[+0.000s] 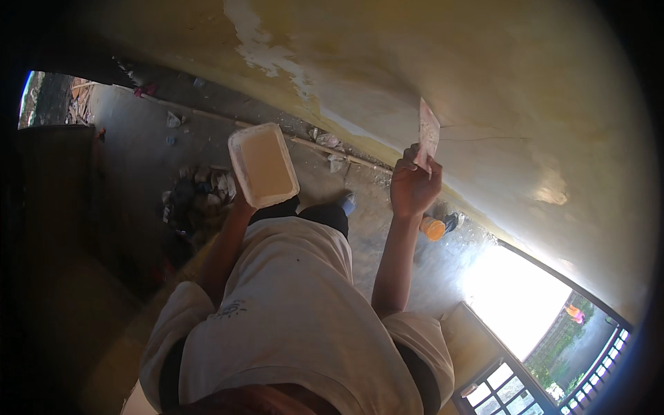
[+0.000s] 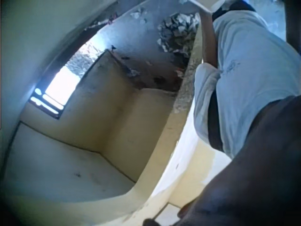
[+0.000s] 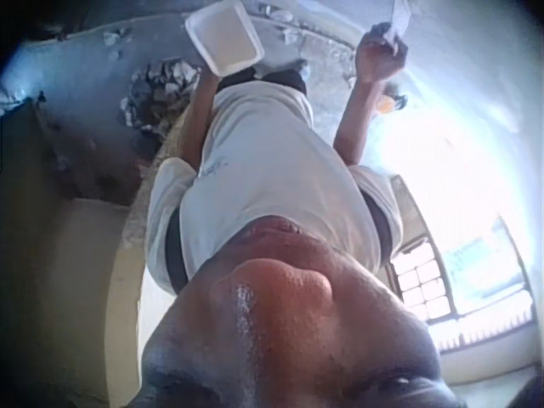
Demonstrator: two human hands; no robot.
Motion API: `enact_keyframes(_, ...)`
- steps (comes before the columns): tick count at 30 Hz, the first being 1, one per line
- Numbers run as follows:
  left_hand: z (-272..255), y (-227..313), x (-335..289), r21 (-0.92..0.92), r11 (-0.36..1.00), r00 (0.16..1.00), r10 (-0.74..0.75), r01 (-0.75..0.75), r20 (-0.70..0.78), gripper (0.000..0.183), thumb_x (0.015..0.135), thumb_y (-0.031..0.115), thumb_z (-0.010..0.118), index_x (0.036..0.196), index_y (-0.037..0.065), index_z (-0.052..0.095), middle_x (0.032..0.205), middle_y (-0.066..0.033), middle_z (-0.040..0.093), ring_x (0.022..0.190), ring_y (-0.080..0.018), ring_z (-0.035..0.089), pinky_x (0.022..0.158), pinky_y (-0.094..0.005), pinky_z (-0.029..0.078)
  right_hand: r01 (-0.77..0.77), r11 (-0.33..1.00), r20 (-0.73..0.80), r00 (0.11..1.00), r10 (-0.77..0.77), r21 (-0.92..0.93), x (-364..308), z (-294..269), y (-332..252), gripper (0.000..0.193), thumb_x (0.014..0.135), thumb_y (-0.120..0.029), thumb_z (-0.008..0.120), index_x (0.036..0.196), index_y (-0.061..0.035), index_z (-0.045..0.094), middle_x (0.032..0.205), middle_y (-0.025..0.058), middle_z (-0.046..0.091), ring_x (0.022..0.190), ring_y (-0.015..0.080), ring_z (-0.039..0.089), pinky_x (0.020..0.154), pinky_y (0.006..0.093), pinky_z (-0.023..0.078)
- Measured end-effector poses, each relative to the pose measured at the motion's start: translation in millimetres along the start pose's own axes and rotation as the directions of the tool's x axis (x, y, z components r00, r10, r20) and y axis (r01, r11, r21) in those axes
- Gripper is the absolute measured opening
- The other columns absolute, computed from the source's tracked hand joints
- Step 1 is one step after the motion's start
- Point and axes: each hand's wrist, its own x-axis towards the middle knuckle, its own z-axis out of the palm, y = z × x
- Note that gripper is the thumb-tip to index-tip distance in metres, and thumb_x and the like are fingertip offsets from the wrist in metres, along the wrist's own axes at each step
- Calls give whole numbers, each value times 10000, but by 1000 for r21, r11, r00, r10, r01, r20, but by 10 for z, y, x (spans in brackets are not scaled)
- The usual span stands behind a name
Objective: The person applies white plaster from a plastic container onto a damaged wall using a spatula.
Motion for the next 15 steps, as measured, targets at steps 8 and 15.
enact_keyframes(8,-78,148,-60,79,997,999,5,-1,-48,745,905,633,375,1429,107,329,1393,-127,440,1246,-290,472,1017,-441,424,-263,940,-483,866,131,-219,646,-2351,528,173,867,-83,575,1011,11,579,972,116,615,947,233,599,790,293,544)
enact_keyframes(15,-95,-52,-140,116,993,998,20,-14,-58,755,901,639,375,1432,106,324,1399,-130,434,1252,-292,467,1021,-442,420,-207,956,-534,843,66,-208,1244,-3361,581,108,858,-15,527,935,58,545,1009,195,611,948,268,613,757,285,563)
